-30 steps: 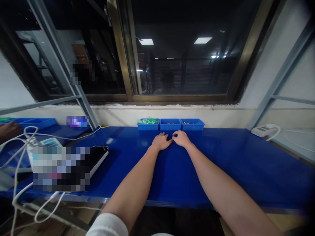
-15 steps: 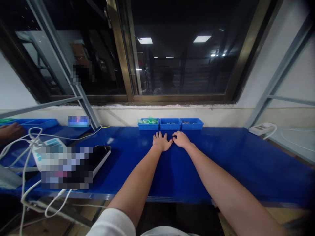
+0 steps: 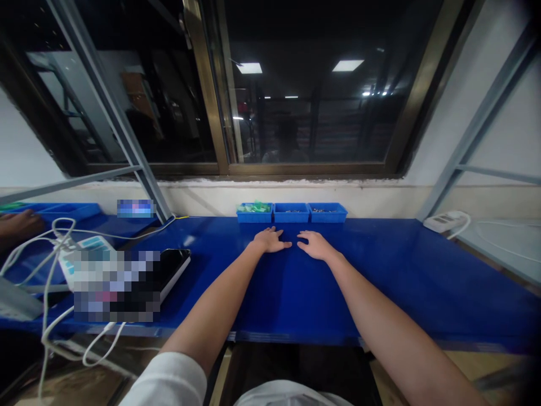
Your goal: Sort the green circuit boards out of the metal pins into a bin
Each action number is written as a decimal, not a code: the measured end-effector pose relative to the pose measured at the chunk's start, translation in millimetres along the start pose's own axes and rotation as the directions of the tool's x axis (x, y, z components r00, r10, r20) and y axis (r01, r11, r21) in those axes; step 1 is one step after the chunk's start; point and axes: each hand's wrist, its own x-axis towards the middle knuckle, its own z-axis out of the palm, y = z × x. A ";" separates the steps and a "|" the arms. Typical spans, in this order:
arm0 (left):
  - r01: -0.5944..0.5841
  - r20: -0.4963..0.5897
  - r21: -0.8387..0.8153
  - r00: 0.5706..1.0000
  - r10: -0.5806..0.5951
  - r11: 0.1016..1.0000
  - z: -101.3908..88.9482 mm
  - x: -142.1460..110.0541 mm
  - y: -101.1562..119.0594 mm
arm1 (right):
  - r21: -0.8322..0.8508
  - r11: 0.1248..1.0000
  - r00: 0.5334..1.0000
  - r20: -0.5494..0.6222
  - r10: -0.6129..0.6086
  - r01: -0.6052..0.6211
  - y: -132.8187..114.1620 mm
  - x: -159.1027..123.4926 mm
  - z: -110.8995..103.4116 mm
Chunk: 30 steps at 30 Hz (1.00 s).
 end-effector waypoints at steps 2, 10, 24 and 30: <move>-0.007 0.009 0.004 1.000 0.007 1.000 -1.8 -0.3 -0.2 | 0.002 1.000 1.000 -0.005 0.005 -0.005 0.2 0.1 -1.1; -0.060 -0.219 0.003 0.974 0.059 0.998 19.2 -9.2 -6.4 | -0.037 0.997 0.998 -0.013 0.063 -0.064 -3.8 1.1 -0.5; -0.108 -0.307 -0.057 0.948 0.086 0.993 26.3 -1.4 -22.3 | -0.089 0.989 0.992 0.029 0.123 -0.120 -5.9 1.0 -6.6; 0.053 -0.551 0.123 0.834 0.024 0.991 15.5 7.2 -26.8 | -0.094 0.990 0.993 0.036 0.108 -0.104 -4.7 1.3 -8.6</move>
